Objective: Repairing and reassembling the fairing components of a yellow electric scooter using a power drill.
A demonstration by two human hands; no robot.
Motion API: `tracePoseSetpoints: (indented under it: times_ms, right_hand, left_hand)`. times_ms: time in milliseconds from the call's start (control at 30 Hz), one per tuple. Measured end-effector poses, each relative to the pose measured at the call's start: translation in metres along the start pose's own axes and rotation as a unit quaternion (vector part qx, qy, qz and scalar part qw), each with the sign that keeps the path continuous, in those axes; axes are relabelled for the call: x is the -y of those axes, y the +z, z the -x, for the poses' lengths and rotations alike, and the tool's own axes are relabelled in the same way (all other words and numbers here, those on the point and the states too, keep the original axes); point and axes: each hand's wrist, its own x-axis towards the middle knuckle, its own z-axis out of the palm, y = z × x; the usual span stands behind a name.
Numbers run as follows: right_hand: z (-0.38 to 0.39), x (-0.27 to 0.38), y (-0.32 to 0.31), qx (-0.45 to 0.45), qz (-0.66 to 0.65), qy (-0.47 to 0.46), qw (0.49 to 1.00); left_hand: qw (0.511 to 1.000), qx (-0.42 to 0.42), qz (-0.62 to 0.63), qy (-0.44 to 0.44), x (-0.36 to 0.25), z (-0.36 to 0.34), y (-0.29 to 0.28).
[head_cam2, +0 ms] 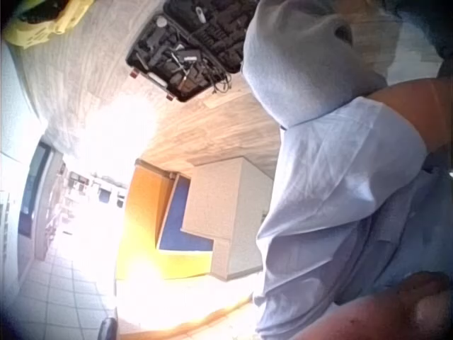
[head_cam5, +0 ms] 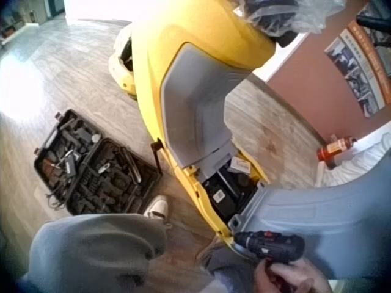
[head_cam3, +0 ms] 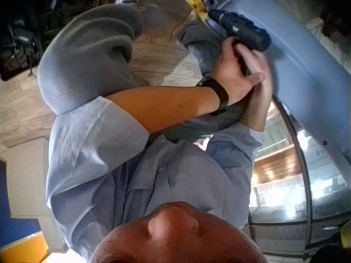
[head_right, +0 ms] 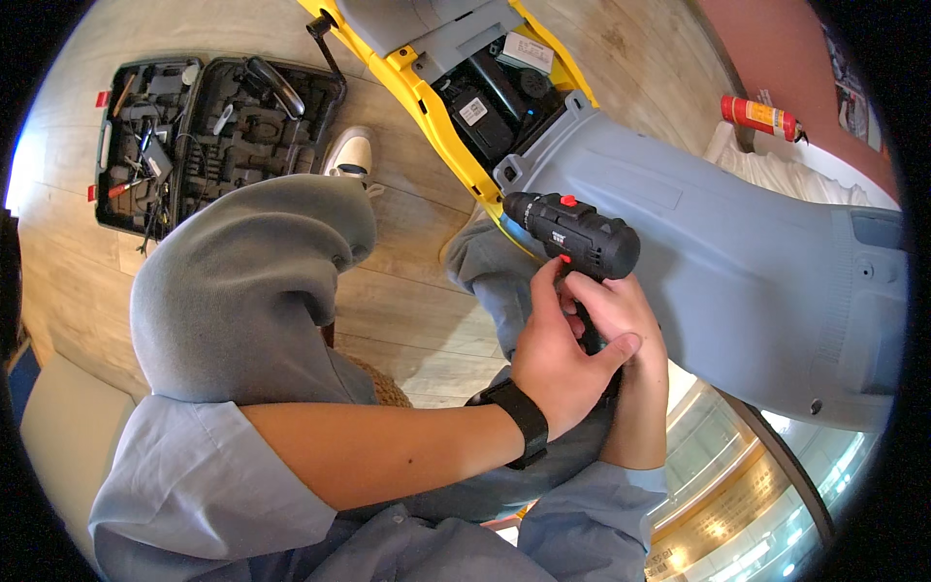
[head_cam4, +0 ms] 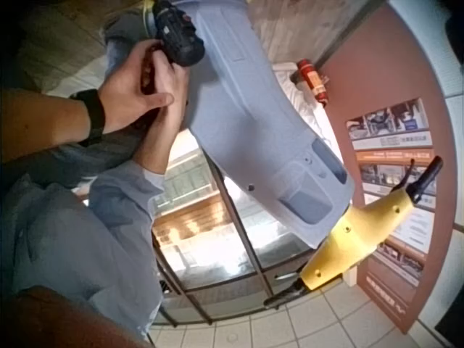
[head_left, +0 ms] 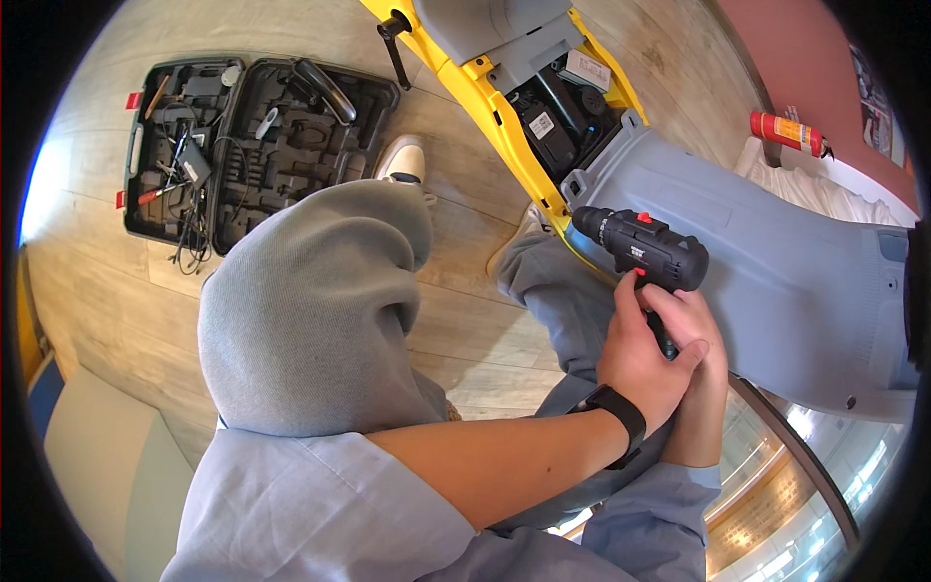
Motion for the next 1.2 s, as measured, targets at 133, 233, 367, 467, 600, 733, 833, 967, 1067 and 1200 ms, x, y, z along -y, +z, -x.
tracePoseSetpoints:
  times_ms: [133, 233, 367, 467, 600, 733, 833, 967, 1067, 1200]
  right_hand:
    - [-0.008, -0.008, 0.003, 0.020, 0.021, -0.012, 1.000]
    - [0.005, 0.001, -0.006, 0.002, 0.026, 0.005, 1.000]
    - [0.002, -0.005, -0.006, 0.017, 0.012, -0.017, 1.000]
    - [-0.001, -0.009, -0.002, 0.020, 0.007, -0.020, 1.000]
    - [0.005, -0.001, -0.007, 0.009, 0.006, 0.005, 1.000]
    - [0.002, -0.005, -0.006, 0.025, 0.003, -0.012, 1.000]
    - [0.004, -0.002, -0.009, 0.021, 0.016, -0.007, 1.000]
    - [-0.004, -0.005, -0.006, 0.026, 0.032, -0.024, 0.999]
    - [-0.013, 0.003, -0.006, 0.017, 0.079, 0.006, 0.997]
    - [-0.009, 0.037, -0.019, 0.023, 0.135, 0.003, 0.991]
  left_hand:
    - [1.000, -0.017, -0.013, -0.002, 0.006, -0.001, -0.004]
    - [1.000, 0.010, -0.008, 0.000, -0.002, 0.002, 0.002]
    - [1.000, 0.006, -0.006, -0.005, -0.001, 0.003, 0.001]
    - [1.000, 0.000, -0.016, -0.007, 0.001, 0.001, -0.002]
    - [1.000, 0.014, -0.001, -0.004, -0.001, 0.002, 0.003]
    - [1.000, 0.016, -0.002, -0.013, -0.002, 0.002, 0.000]
    - [1.000, 0.014, -0.004, -0.002, -0.001, 0.001, 0.002]
    - [1.000, 0.001, 0.015, 0.005, 0.003, -0.001, 0.001]
    - [0.999, -0.015, 0.047, 0.006, 0.001, -0.003, 0.001]
    - [0.994, -0.011, 0.104, -0.028, -0.017, -0.005, 0.015]
